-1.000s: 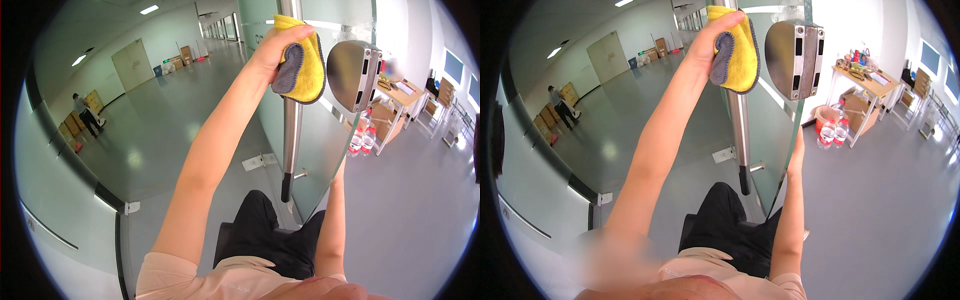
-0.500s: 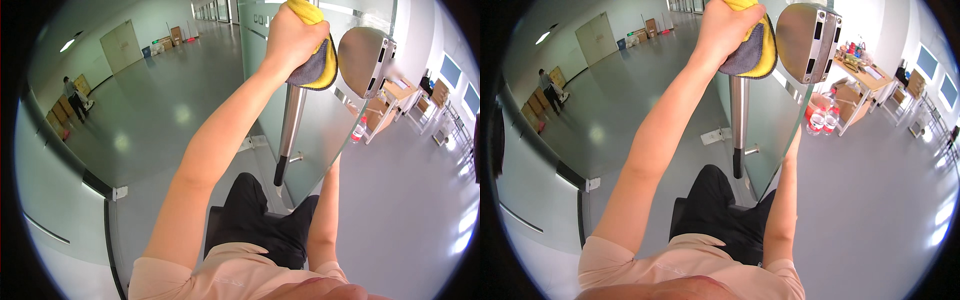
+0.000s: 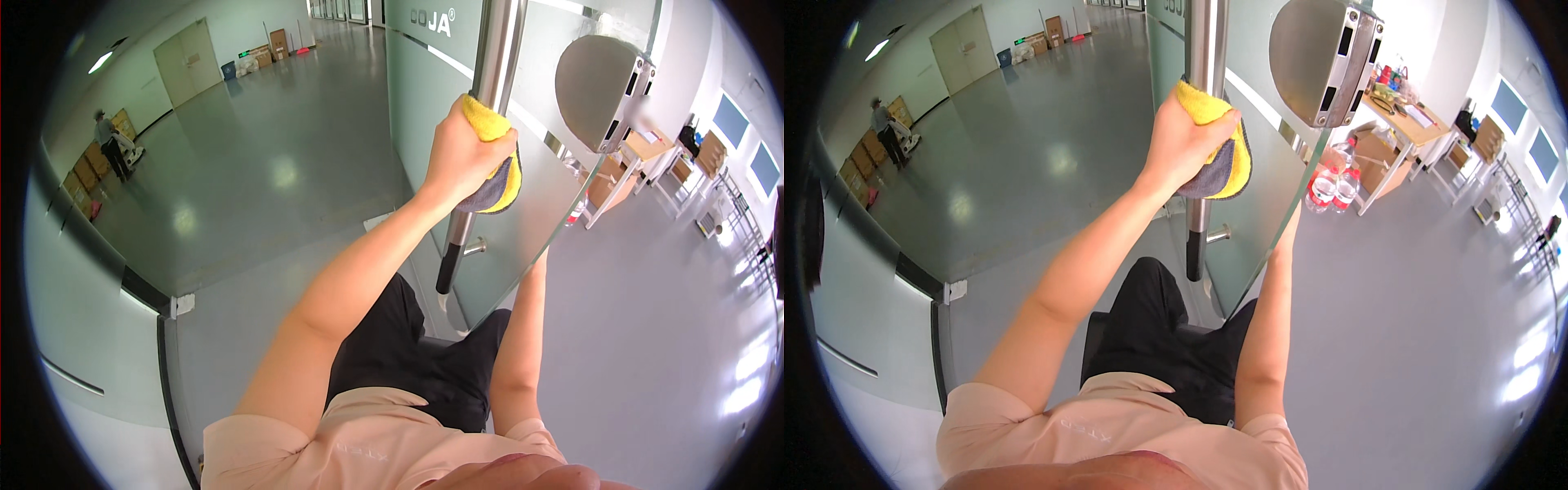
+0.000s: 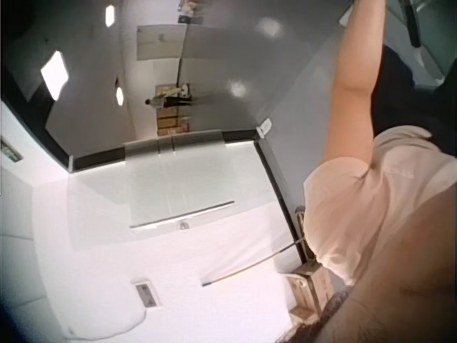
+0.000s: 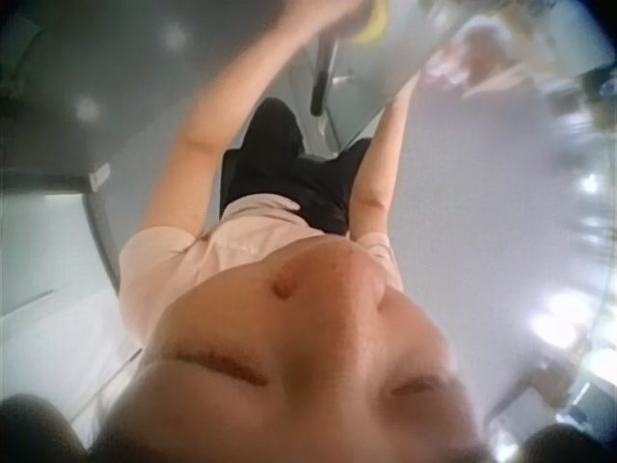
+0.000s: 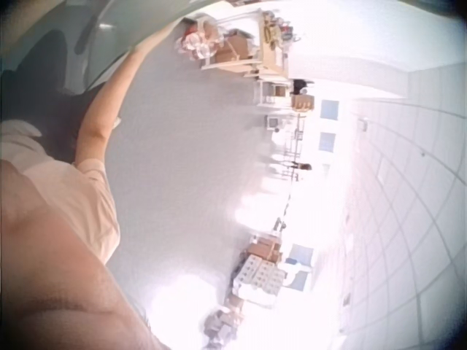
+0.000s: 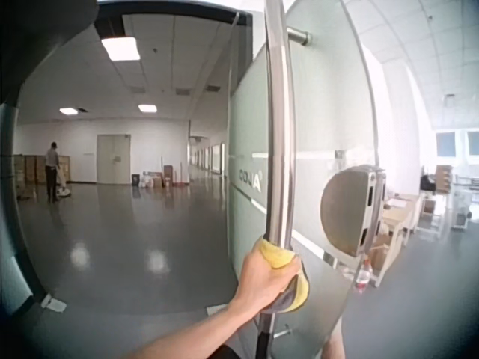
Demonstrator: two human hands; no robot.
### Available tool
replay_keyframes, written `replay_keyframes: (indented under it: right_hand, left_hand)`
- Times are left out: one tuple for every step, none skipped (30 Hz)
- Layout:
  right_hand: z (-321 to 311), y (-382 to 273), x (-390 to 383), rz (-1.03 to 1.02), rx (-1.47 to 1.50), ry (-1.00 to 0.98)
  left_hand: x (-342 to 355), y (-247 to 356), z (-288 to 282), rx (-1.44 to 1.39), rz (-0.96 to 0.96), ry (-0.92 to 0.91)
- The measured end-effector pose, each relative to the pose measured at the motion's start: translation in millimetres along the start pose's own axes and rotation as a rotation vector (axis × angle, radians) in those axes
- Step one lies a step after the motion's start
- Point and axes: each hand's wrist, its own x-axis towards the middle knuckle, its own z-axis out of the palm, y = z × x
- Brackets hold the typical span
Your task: Wiping a glass door and its handle with a cloth to clean them.
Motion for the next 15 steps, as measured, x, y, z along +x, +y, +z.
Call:
replay_keyframes:
  right_hand:
    - [-1, -1, 0, 0.006, 0.000, 0.001]
    - [-7, -2, 1, 0.013, 0.000, 0.003]
    - [-7, -2, -1, 0.021, 0.000, 0.004]
    - [-8, -2, 1, 0.028, 0.000, 0.005]
    - [-7, -3, -4, 0.033, -0.001, 0.004]
    - [-9, -3, -3, 0.038, -0.003, 0.002]
    - [-14, -3, 0, 0.042, -0.005, 0.000]
    - [-5, -5, -1, 0.044, -0.008, 0.000]
    - [-11, -5, 3, 0.046, -0.012, 0.000]
    - [-5, -6, -1, 0.046, -0.016, -0.001]
    - [-4, -7, 0, 0.044, -0.020, -0.004]
    - [-8, -6, 4, 0.040, -0.024, -0.006]
    - [-7, -5, 7, 0.036, -0.029, -0.008]
    - [-2, -5, 5, 0.030, -0.032, -0.008]
    - [-6, -4, 2, 0.025, -0.035, -0.008]
  left_hand:
    - [-4, -2, 1, 0.002, -0.007, -0.003]
    - [-9, -4, 1, -0.017, -0.011, 0.012]
    - [-13, -6, 2, -0.035, -0.014, 0.027]
    - [-17, -10, 2, -0.033, -0.022, 0.025]
    - [-22, -15, 3, -0.023, -0.005, 0.039]
    - [-26, -21, 4, -0.013, 0.013, 0.054]
    - [-31, -26, 5, -0.012, 0.007, 0.056]
    - [-37, -32, 6, 0.000, 0.007, 0.061]
    - [-42, -38, 6, 0.013, 0.008, 0.067]
    - [-49, -48, 7, -0.007, 0.002, 0.062]
    - [-54, -51, 7, -0.011, 0.000, 0.066]
    - [-59, -52, 4, -0.018, -0.016, 0.016]
    - [-62, -52, 0, -0.026, -0.030, -0.034]
    - [-62, -51, -7, -0.003, -0.100, -0.135]
    - [-60, -50, -10, -0.007, -0.097, -0.134]
